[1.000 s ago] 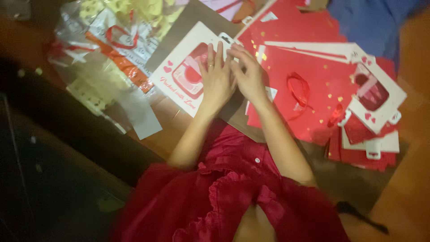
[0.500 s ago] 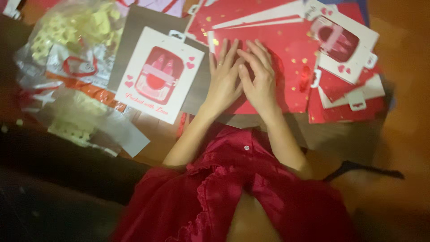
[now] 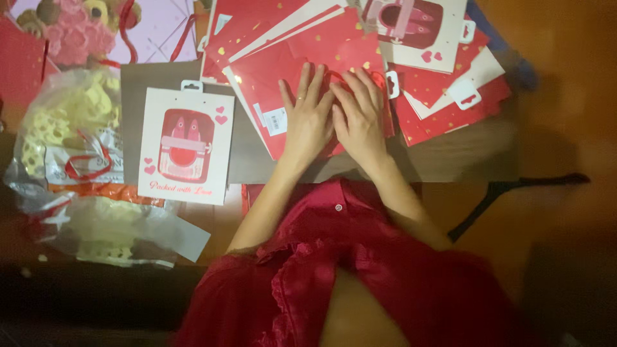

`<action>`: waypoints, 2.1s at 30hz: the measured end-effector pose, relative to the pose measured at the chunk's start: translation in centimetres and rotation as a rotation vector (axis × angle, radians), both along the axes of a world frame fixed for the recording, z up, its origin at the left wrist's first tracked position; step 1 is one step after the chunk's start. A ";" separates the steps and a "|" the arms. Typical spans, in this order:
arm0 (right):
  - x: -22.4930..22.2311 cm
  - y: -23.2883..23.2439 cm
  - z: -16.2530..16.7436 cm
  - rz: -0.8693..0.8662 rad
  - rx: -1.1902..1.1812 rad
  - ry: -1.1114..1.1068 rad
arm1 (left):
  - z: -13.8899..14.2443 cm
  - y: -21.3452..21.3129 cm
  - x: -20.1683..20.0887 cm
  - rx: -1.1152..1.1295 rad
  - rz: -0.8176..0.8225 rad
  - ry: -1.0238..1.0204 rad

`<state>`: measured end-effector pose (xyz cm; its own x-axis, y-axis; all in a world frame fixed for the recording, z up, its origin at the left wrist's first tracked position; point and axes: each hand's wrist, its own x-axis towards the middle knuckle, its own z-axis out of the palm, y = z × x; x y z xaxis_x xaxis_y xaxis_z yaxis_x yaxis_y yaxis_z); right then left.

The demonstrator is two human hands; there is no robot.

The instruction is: The person ties red ribbons around small red gift bags, threading the ribbon through a white plastic tab and securing it with a bow. The person repeats this process for multiple bags, placing each finished bag aside.

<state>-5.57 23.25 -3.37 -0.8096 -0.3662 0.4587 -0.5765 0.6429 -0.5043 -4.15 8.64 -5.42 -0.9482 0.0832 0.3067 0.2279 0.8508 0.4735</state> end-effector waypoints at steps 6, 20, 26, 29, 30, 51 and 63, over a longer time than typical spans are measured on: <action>2.0 3.0 -0.6 -0.118 -0.014 -0.050 | -0.1 2.3 0.0 0.008 -0.044 0.020; 1.6 3.3 -2.8 -0.135 0.006 0.049 | 2.7 1.3 2.5 0.629 -0.248 -0.150; 1.0 5.6 -0.6 -0.204 -0.225 -0.080 | 3.6 0.7 2.6 0.696 -0.189 -0.130; 0.8 6.5 0.7 -0.269 -0.243 -0.158 | 3.2 0.6 2.4 0.600 -0.107 -0.110; 0.8 6.6 0.9 -0.278 -0.202 -0.163 | 3.0 0.8 2.3 0.554 -0.105 -0.085; -0.8 7.6 -1.8 -0.195 -0.607 -0.366 | 0.4 1.0 1.7 0.299 -0.139 0.003; -0.6 4.4 -0.5 -0.042 -0.725 -0.648 | 1.9 -0.3 1.4 0.802 -0.178 -0.173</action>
<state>-6.16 27.62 -3.86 -0.9906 -0.1352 0.0225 -0.0316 0.0655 -0.9974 -2.76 8.34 -3.52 -0.9805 0.0547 0.1885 0.1957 0.1999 0.9601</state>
